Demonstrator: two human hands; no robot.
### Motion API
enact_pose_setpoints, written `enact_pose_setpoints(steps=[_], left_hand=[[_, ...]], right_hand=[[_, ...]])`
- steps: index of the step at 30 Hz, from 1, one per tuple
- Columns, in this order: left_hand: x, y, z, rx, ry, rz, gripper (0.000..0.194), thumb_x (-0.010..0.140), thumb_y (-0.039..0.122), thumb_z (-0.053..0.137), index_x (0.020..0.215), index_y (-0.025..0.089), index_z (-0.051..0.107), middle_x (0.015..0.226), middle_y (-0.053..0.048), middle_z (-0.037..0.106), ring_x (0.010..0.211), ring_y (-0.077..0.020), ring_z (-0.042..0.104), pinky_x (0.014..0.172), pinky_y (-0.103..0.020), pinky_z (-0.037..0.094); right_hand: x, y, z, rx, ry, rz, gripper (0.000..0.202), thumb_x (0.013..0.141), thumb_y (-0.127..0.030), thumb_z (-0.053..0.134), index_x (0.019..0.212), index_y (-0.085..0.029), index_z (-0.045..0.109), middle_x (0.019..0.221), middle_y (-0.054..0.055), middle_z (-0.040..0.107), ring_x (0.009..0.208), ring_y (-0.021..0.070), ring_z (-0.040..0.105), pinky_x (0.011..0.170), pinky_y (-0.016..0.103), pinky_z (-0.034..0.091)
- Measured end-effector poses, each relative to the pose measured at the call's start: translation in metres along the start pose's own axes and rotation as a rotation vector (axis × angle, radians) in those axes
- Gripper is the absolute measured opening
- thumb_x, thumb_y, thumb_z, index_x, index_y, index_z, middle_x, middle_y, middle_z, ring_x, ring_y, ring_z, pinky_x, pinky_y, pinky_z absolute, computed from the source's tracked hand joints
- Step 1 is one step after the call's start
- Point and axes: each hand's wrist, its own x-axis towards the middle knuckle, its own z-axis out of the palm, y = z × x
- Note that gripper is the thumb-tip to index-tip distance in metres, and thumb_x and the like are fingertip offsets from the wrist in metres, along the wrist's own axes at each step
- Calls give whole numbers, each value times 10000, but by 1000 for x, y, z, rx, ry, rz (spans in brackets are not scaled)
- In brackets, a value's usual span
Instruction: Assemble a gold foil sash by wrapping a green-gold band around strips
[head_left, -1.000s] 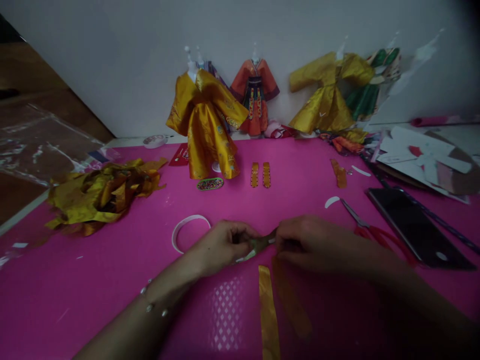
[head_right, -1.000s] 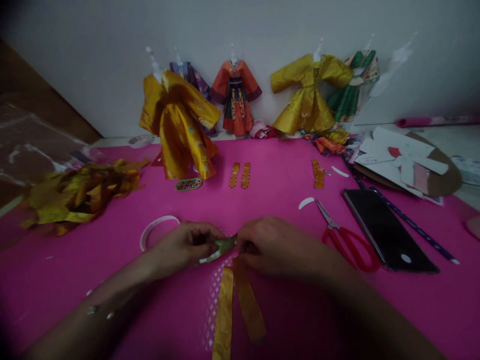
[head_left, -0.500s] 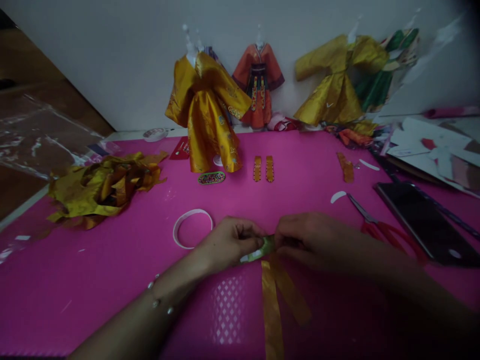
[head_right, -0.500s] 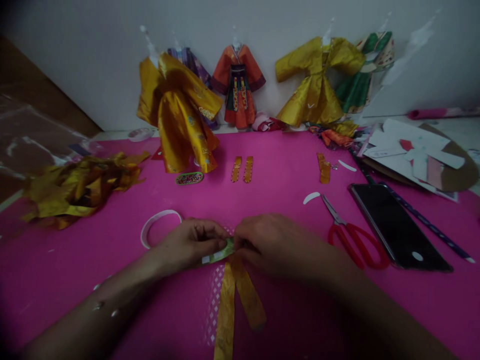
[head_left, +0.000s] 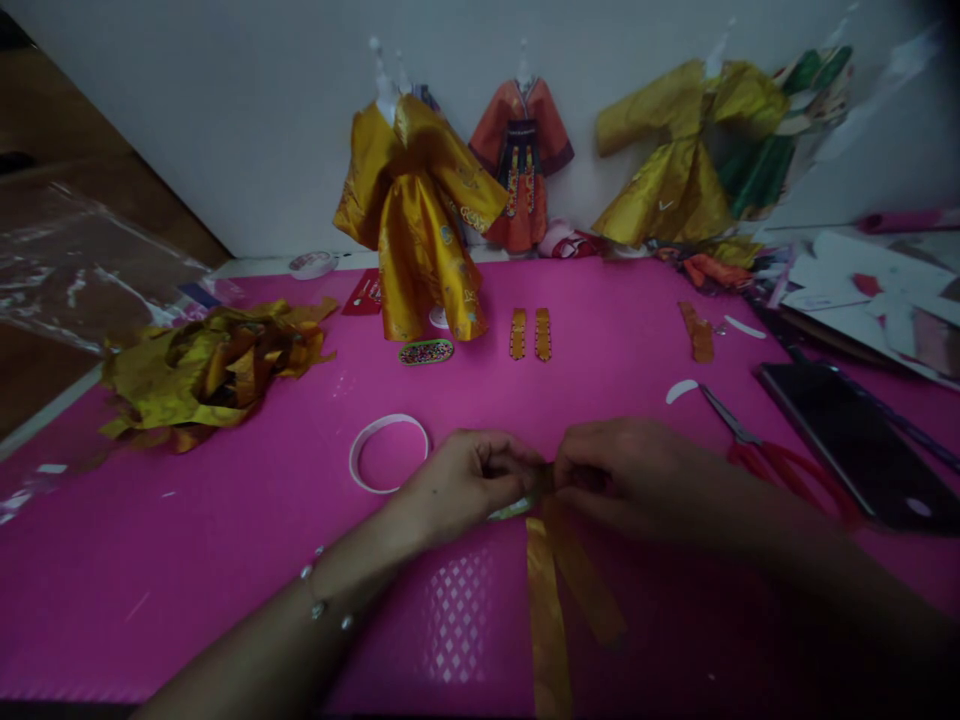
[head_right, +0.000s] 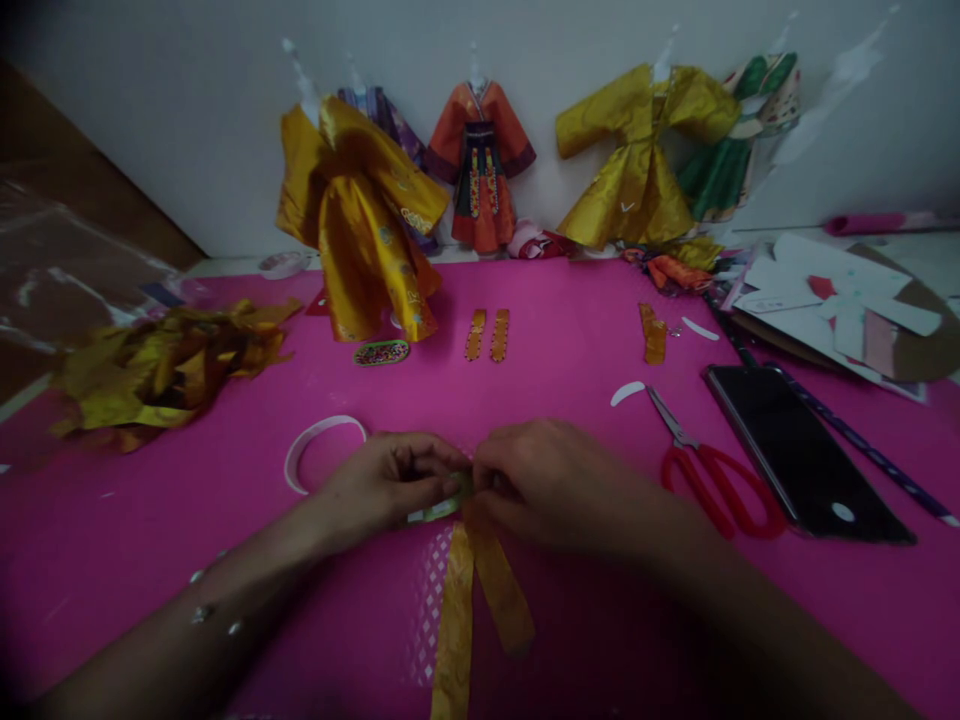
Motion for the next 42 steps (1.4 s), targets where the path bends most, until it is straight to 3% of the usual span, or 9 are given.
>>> enact_pose_setpoints(steps=[11,16,29,42], left_hand=[[0,0,2,0,-28,21,125,765,253,662,840,157,691,705,-3,708,616,-110,602,573,-226,405],[-1,0,2,-53,-33,19,107,762,208,663,855,162,692,742,-1,718,676,-119,629,633,-238,435],[-2,2,3,-29,-30,7,86,792,179,652,868,154,685,664,33,648,505,-48,451,470,-174,307],[-2,0,3,-37,-46,27,113,788,200,659,885,153,694,672,23,653,558,-70,503,528,-190,349]], right_hand=[[1,2,3,18,13,6,96,781,-138,583,721,-189,637,607,-41,579,525,84,458,522,224,281],[1,2,3,11,17,6,96,778,-131,584,714,-185,631,611,-40,582,528,82,460,522,222,277],[1,1,4,8,18,11,94,757,-120,584,713,-179,642,603,-45,566,518,75,441,518,220,265],[1,0,2,1,12,37,90,765,-131,581,723,-177,646,613,-46,566,535,77,435,524,220,250]])
